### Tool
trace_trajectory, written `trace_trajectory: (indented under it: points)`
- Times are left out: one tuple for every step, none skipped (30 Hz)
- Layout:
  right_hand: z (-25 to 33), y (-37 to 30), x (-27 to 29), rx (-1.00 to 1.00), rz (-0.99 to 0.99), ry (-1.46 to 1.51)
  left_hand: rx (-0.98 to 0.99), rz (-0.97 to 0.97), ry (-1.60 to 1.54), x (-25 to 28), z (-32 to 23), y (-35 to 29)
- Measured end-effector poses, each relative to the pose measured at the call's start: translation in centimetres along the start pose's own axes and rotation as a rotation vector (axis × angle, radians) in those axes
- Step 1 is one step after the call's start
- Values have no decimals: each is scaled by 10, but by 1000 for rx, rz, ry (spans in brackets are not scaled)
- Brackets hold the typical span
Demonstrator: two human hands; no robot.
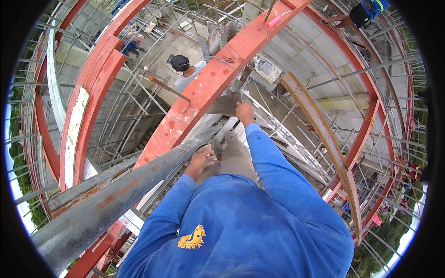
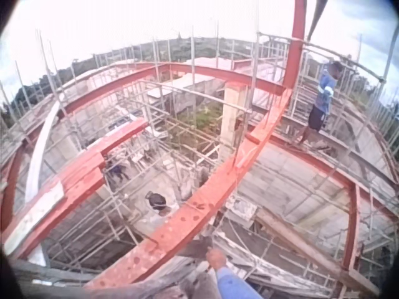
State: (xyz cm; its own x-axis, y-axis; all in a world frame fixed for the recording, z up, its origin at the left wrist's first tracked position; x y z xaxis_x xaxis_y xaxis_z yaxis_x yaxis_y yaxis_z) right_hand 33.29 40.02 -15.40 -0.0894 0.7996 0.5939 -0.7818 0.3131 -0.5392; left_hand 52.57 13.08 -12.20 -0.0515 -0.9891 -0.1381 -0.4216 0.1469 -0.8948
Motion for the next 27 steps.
trace_trajectory:
  points:
    - [-4, 2, -3, 5, 9, 13, -11, -24, 3, 12, 2, -8]
    - [-11, 9, -2, 11, 11, 26, -25, -43, 8, 23, 0, -14]
    - [-27, 24, 3, 62, -44, -11, -41, -43, 23, 27, -5, -18]
    - [-24, 22, -4, -4, 40, 18, -43, -106, 36, 47, 6, -28]
    - [-12, 21, -7, -63, 121, 43, -51, -168, 46, 65, 13, -36]
    - [-2, 19, -9, -126, 201, 61, -56, -228, 56, 82, 24, -44]
    - [-12, 34, 2, -64, 204, 16, -66, -285, 149, 87, 25, -49]
    - [-20, 49, 14, 4, 204, -27, -88, -303, 206, 98, 36, -46]
    - [-9, 46, 12, 6, 248, -43, -95, -356, 247, 122, 63, -46]
    - [3, 44, 14, 9, 285, -67, -103, -403, 284, 139, 86, -48]
    - [13, 39, 17, 7, 270, -88, -66, -452, 211, 145, 108, -53]
    - [24, 30, 21, 14, 255, -114, -31, -503, 123, 150, 133, -59]
    - [36, 31, 34, 97, 258, -332, -7, -543, 40, 152, 153, -61]
    - [46, 43, 41, 248, 238, -458, -84, -547, 281, 172, 184, -46]
    - [62, 44, 39, 448, 267, -560, -139, -596, 538, 198, 218, -42]
    - [78, 15, 19, 229, 502, -268, -122, -680, 770, 221, 273, -68]
    - [77, 17, 34, 50, 646, -58, -116, -710, 865, 208, 276, -54]
    - [103, -25, 44, 132, 800, -49, -51, -749, 949, 191, 297, -61]
    - [135, -67, 58, 298, 936, -80, 40, -754, 856, 179, 314, -62]
    - [165, -107, 76, 449, 965, -61, 91, -739, 771, 166, 324, -55]
    - [188, -134, 82, 512, 1039, 54, -10, -838, 888, 154, 337, -54]
    - [218, -169, 81, 634, 1000, 101, -86, -927, 1026, 138, 357, -58]
    - [242, -192, 88, 747, 912, 163, -52, -950, 913, 124, 364, -52]
    - [257, -187, 93, 816, 933, 311, -23, -944, 831, 107, 362, -51]
    - [276, -189, 94, 890, 948, 456, -11, -941, 742, 91, 357, -45]
    - [298, -202, 98, 1023, 892, 501, -24, -897, 732, 80, 338, -38]
    - [317, -218, 106, 1146, 837, 540, -36, -843, 719, 61, 321, -33]
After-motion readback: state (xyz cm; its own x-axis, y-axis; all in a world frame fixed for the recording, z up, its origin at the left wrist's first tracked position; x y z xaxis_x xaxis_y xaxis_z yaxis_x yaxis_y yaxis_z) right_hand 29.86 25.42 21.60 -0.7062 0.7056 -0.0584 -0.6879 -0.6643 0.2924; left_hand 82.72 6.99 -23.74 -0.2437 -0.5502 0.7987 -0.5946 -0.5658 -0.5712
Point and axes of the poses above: each hand's wrist, its own y-axis towards the middle knuckle, its own x-axis out of the back of the hand, z = x × y, the point moved 4 cm from there along y, towards the middle knuckle, and after that the axes turned 9 degrees about y, right-handed, at the moved point
